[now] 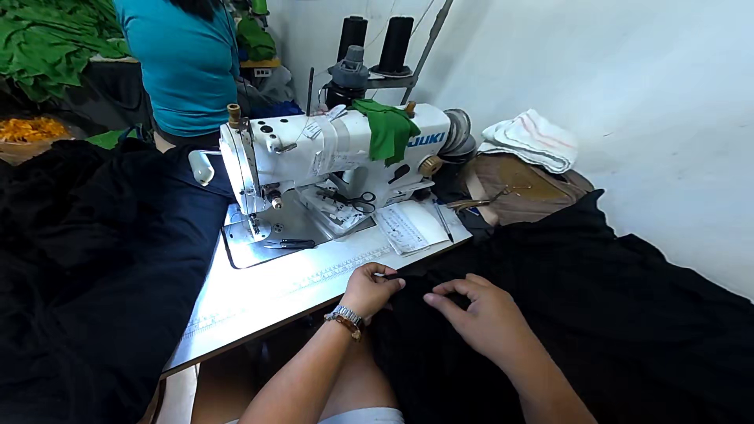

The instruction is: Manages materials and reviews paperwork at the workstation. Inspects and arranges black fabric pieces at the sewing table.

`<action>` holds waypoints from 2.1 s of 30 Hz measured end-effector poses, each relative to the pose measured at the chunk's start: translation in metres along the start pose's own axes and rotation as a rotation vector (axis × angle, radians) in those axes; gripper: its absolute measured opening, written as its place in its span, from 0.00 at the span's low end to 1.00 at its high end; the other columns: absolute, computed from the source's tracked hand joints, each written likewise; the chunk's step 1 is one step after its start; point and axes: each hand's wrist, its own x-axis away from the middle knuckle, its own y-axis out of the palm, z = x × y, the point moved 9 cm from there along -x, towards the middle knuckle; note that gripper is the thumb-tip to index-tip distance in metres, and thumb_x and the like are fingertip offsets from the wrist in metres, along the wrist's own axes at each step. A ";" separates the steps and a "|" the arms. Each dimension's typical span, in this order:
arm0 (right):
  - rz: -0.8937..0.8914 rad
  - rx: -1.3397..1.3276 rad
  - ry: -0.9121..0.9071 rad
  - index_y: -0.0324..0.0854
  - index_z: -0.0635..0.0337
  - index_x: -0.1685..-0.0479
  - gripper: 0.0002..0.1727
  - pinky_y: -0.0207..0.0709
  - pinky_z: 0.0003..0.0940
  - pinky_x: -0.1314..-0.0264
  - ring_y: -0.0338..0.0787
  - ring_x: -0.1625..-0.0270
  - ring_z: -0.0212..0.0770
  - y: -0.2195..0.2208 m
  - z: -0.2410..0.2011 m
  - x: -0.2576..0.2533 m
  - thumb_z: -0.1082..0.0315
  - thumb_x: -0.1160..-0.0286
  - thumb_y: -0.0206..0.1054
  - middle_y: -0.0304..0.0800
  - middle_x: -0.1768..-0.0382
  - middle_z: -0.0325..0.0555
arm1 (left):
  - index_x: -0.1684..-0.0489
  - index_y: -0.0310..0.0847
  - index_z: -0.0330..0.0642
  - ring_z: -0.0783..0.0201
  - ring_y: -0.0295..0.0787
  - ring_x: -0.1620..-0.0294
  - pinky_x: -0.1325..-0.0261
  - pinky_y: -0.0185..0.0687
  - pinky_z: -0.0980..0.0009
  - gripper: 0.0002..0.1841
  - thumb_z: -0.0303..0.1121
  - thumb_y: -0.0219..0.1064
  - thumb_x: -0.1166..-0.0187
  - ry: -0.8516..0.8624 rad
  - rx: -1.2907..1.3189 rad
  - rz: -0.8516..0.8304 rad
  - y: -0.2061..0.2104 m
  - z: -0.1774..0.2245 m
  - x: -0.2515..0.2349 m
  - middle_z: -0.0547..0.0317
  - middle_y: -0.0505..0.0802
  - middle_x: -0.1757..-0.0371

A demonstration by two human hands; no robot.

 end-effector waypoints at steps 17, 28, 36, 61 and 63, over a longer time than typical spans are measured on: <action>0.173 -0.011 0.041 0.81 0.60 0.45 0.11 0.78 0.53 0.70 0.85 0.70 0.49 -0.016 0.018 0.003 0.76 0.18 0.57 0.85 0.67 0.51 | 0.34 0.85 0.42 0.49 0.88 0.32 0.25 0.79 0.47 0.19 0.42 0.68 0.18 0.046 -0.847 -0.163 0.017 -0.086 -0.016 0.45 0.91 0.37; -0.220 0.202 0.096 0.86 0.69 0.49 0.24 0.85 0.61 0.47 0.91 0.51 0.61 0.042 -0.002 0.012 0.54 0.28 0.79 0.85 0.49 0.64 | 0.31 0.77 0.46 0.67 0.78 0.79 0.76 0.75 0.70 0.16 0.30 0.65 0.15 0.057 -0.045 -0.071 0.030 0.012 0.013 0.56 0.86 0.70; 0.085 0.000 0.087 0.89 0.63 0.49 0.11 0.79 0.67 0.52 0.91 0.53 0.58 -0.030 0.034 0.005 0.76 0.19 0.61 0.92 0.56 0.58 | 0.20 0.71 0.34 0.42 0.81 0.24 0.21 0.73 0.43 0.29 0.48 0.57 0.10 -0.156 -0.771 -0.104 0.008 -0.091 -0.019 0.35 0.85 0.28; 0.137 -0.053 0.125 0.86 0.69 0.42 0.12 0.77 0.70 0.38 0.89 0.41 0.62 -0.030 0.048 0.006 0.74 0.18 0.65 0.90 0.45 0.65 | 0.23 0.75 0.37 0.44 0.89 0.35 0.30 0.81 0.43 0.25 0.45 0.61 0.11 0.020 -0.616 -0.128 0.031 -0.058 -0.028 0.37 0.90 0.37; 0.198 -0.136 0.155 0.81 0.66 0.36 0.15 0.78 0.65 0.43 0.87 0.45 0.59 -0.046 0.061 0.007 0.75 0.20 0.65 0.87 0.43 0.64 | 0.19 0.72 0.36 0.42 0.81 0.24 0.20 0.72 0.42 0.29 0.46 0.62 0.12 -0.084 -0.730 -0.162 0.027 -0.086 -0.036 0.36 0.84 0.26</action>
